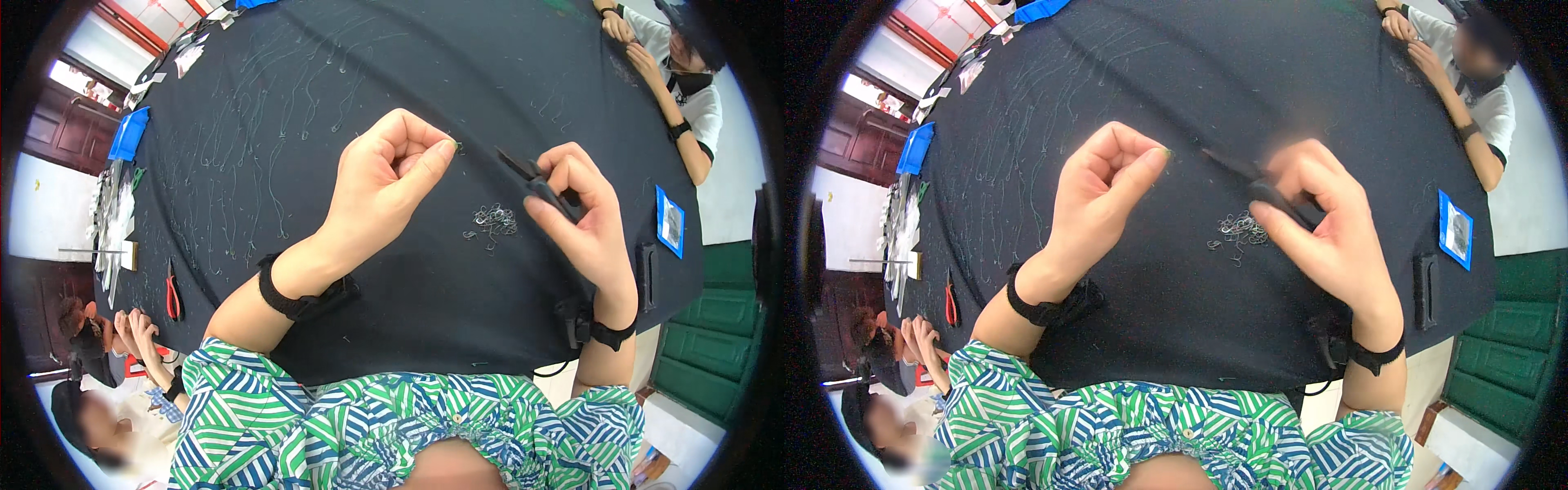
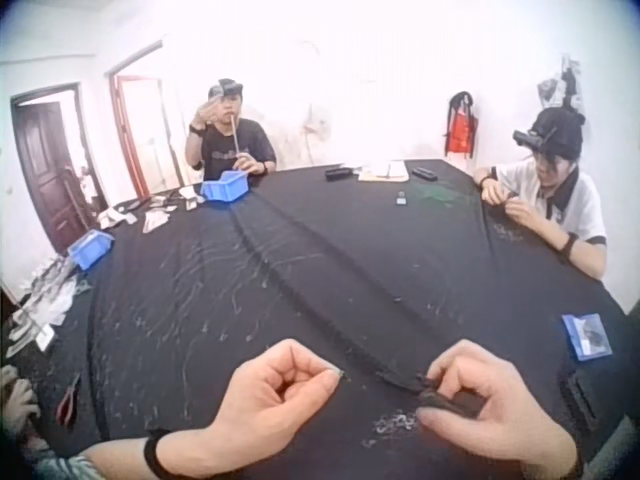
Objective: The person threads small metal clips onto fishing lines by hand and uses pliers to secure them.
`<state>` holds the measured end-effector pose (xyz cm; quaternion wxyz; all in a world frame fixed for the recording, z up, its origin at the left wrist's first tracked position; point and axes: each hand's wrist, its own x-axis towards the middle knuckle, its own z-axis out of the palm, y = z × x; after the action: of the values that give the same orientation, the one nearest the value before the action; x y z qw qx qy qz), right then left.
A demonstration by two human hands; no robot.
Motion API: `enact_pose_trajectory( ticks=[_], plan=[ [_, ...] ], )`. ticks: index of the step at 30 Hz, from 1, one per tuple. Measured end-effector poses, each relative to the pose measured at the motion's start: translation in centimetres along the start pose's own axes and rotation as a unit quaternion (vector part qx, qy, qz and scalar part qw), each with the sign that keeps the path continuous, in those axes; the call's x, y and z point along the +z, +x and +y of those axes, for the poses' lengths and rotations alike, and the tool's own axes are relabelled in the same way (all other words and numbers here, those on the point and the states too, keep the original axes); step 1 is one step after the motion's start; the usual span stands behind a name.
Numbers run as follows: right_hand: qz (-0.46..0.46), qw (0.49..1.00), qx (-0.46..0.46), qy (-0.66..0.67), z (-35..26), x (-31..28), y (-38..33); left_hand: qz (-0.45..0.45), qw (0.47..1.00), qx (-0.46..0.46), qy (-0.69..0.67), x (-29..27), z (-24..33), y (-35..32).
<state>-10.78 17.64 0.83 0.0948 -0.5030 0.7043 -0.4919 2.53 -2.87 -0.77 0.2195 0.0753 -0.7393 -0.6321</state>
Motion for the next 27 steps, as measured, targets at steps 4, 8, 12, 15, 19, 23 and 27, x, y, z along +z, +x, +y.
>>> enact_pose_trajectory(
  ticks=[4,8,12,15,19,23,27],
  plan=[
    [0.018,0.994,-0.051,-0.097,-0.4,0.6,-0.3,0.023,1.0,0.013,0.008,0.5,0.2,0.2],
    [0.028,0.99,-0.058,-0.125,-0.5,1.1,-0.4,0.027,0.999,0.024,0.023,0.5,0.2,0.1],
    [0.033,0.988,-0.066,-0.137,-0.5,1.4,-0.4,0.029,0.998,0.041,0.047,0.6,0.1,0.1],
    [0.037,0.986,-0.073,-0.143,-0.7,1.5,-0.4,0.006,0.997,0.034,0.062,0.5,0.2,-0.1],
    [0.042,0.986,-0.076,-0.143,-0.8,1.7,-0.4,0.007,0.996,0.047,0.069,0.5,0.0,0.0],
    [0.047,0.984,-0.082,-0.149,-0.4,2.0,-0.4,0.021,0.996,0.056,0.073,0.6,-0.1,0.0],
    [0.059,0.984,-0.073,-0.152,-0.3,2.1,-0.4,0.038,0.993,0.071,0.082,0.5,-0.4,0.1]
  ],
)
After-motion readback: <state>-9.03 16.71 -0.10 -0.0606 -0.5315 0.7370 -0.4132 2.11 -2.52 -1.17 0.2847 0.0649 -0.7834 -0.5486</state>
